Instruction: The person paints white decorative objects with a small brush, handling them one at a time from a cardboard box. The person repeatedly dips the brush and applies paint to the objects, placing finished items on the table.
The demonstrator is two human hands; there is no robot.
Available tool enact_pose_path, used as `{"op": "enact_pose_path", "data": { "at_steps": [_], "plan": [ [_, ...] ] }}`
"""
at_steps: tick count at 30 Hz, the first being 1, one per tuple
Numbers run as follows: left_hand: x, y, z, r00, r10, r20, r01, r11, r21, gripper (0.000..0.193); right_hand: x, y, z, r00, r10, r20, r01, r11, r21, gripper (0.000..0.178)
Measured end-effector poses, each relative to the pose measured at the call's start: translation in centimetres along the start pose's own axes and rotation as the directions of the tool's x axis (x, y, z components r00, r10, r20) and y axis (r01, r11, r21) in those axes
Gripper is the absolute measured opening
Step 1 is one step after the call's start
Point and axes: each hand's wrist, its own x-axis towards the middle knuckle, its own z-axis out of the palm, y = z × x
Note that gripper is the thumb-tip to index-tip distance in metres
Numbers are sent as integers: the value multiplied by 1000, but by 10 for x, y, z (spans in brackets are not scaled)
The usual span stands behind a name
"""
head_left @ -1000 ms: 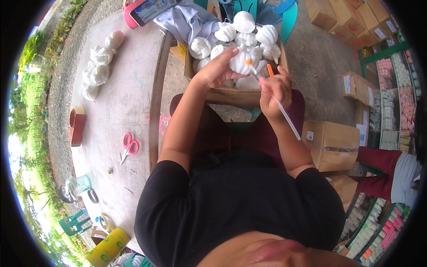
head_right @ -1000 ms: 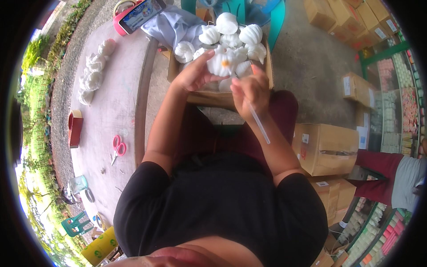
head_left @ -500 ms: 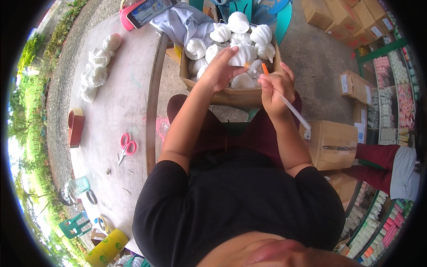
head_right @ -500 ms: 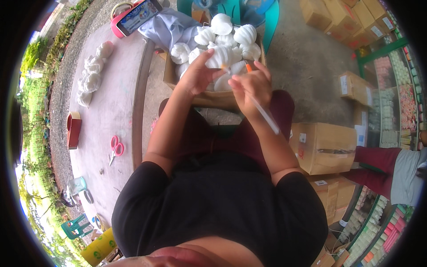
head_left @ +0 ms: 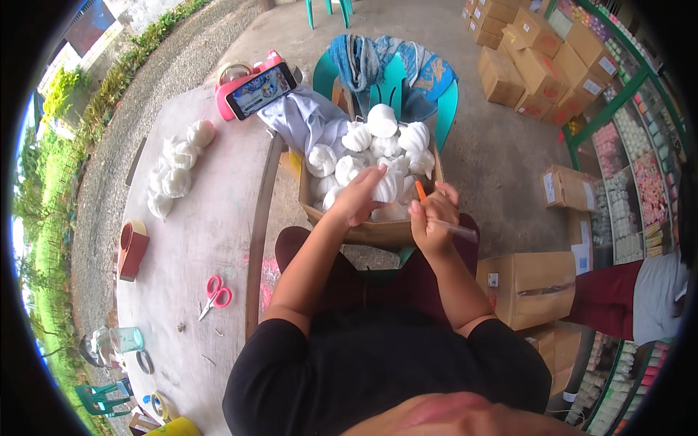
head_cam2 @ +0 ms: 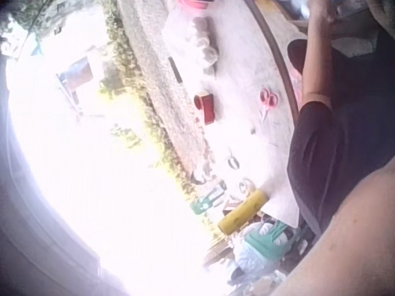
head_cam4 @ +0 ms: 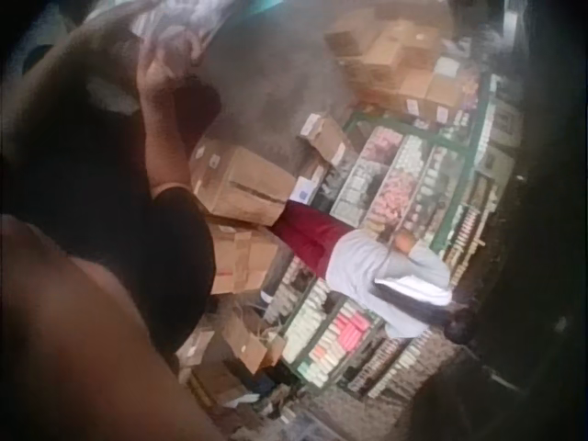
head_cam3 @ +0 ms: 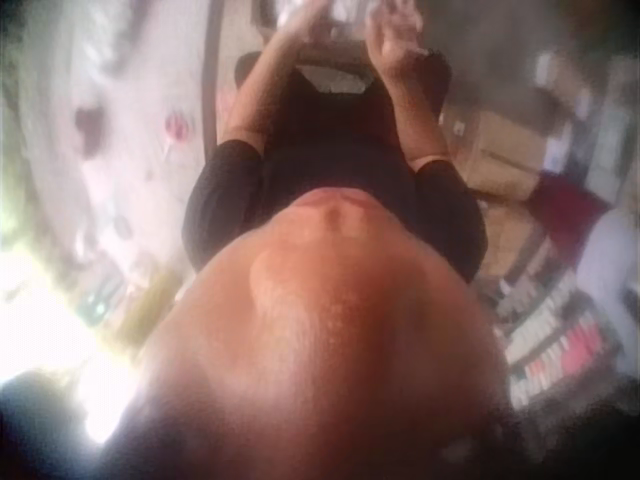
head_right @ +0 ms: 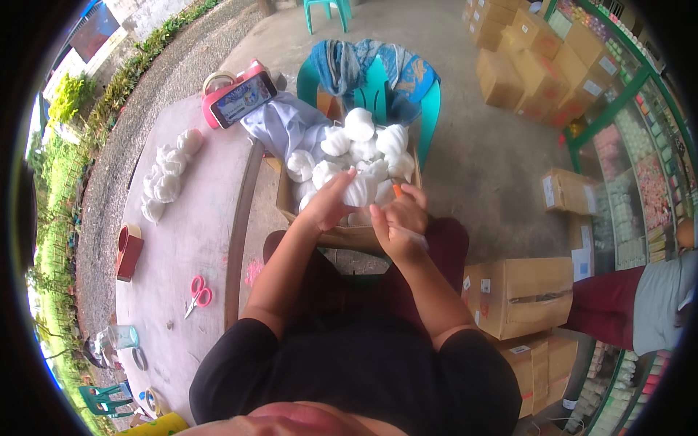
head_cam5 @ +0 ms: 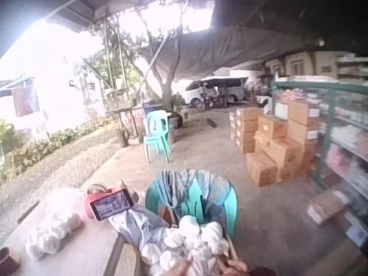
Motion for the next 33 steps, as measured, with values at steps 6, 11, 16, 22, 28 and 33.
{"op": "enact_pose_path", "data": {
  "at_steps": [6,11,16,22,28,33],
  "plan": [
    [8,-7,-1,1000,2,3,-2,1000,-13,53,6,-6,6,997,0,-82,0,1000,-2,24],
    [10,-11,-13,997,21,72,-16,997,-69,50,10,-9,10,989,-20,-144,27,999,46,25],
    [1,-2,2,999,6,-36,-7,1000,-9,48,8,-9,6,999,19,-32,-19,1000,-1,25],
    [-1,2,3,998,44,-44,-45,999,-21,55,5,-8,5,999,-15,37,17,999,-43,24],
    [5,-10,-8,998,63,-7,-62,997,36,60,13,-12,9,995,-49,-90,39,993,-112,26],
    [-4,-1,3,998,53,-28,-54,997,-55,56,7,-17,0,998,4,-65,-6,1000,-23,23]
  ]
}}
